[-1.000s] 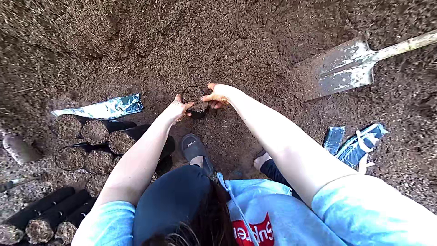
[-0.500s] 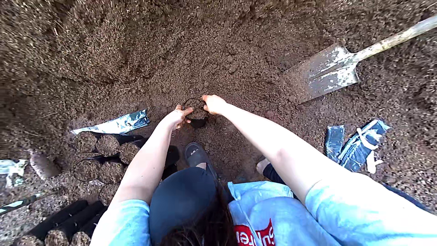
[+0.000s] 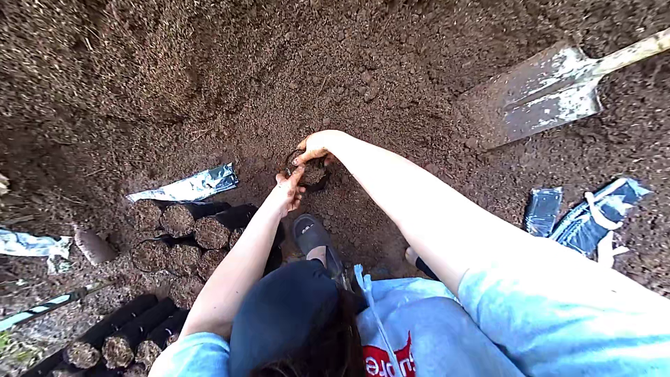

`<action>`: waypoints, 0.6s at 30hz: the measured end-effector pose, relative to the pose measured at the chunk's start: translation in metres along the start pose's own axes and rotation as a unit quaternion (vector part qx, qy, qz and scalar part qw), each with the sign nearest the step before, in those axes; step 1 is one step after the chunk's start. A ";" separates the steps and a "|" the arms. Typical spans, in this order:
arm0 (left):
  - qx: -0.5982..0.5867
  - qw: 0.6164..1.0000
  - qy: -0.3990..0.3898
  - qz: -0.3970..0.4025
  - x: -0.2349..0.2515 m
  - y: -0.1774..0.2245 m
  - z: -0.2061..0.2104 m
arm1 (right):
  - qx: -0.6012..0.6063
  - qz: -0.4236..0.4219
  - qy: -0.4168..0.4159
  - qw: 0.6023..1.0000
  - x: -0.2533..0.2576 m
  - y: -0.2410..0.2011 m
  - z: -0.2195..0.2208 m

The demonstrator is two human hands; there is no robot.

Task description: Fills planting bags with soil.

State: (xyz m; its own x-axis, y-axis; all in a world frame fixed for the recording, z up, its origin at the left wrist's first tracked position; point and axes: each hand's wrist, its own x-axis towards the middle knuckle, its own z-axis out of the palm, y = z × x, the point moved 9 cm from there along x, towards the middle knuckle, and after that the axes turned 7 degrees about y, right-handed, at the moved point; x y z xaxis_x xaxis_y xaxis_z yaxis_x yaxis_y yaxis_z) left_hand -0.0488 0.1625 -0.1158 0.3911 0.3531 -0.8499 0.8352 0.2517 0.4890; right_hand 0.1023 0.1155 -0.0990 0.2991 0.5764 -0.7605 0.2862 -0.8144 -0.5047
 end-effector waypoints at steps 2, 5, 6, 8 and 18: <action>0.011 0.999 -0.025 -0.029 -0.004 -0.025 0.012 | -0.002 -0.010 -0.002 1.000 0.002 -0.002 0.002; -0.101 0.993 -0.030 -0.046 -0.006 -0.008 0.028 | -0.058 -0.045 -0.006 0.997 -0.001 -0.011 0.001; -0.137 0.989 -0.009 -0.050 -0.004 -0.004 0.029 | -0.096 -0.071 -0.001 0.993 0.000 -0.014 0.002; -0.172 0.983 0.020 -0.058 -0.001 -0.003 0.030 | -0.141 -0.114 0.021 0.983 0.004 -0.015 0.004; -0.085 0.994 0.044 -0.054 -0.004 0.001 0.031 | -0.145 -0.180 0.068 0.971 -0.018 -0.013 -0.010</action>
State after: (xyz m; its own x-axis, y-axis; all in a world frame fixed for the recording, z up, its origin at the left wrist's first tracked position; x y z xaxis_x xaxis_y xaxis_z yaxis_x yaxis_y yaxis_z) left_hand -0.0371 0.1331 -0.1183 0.2617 0.3916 -0.8822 0.7905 0.4374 0.4286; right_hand 0.1018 0.1164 -0.0749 0.2435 0.8394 -0.4859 0.6326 -0.5172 -0.5765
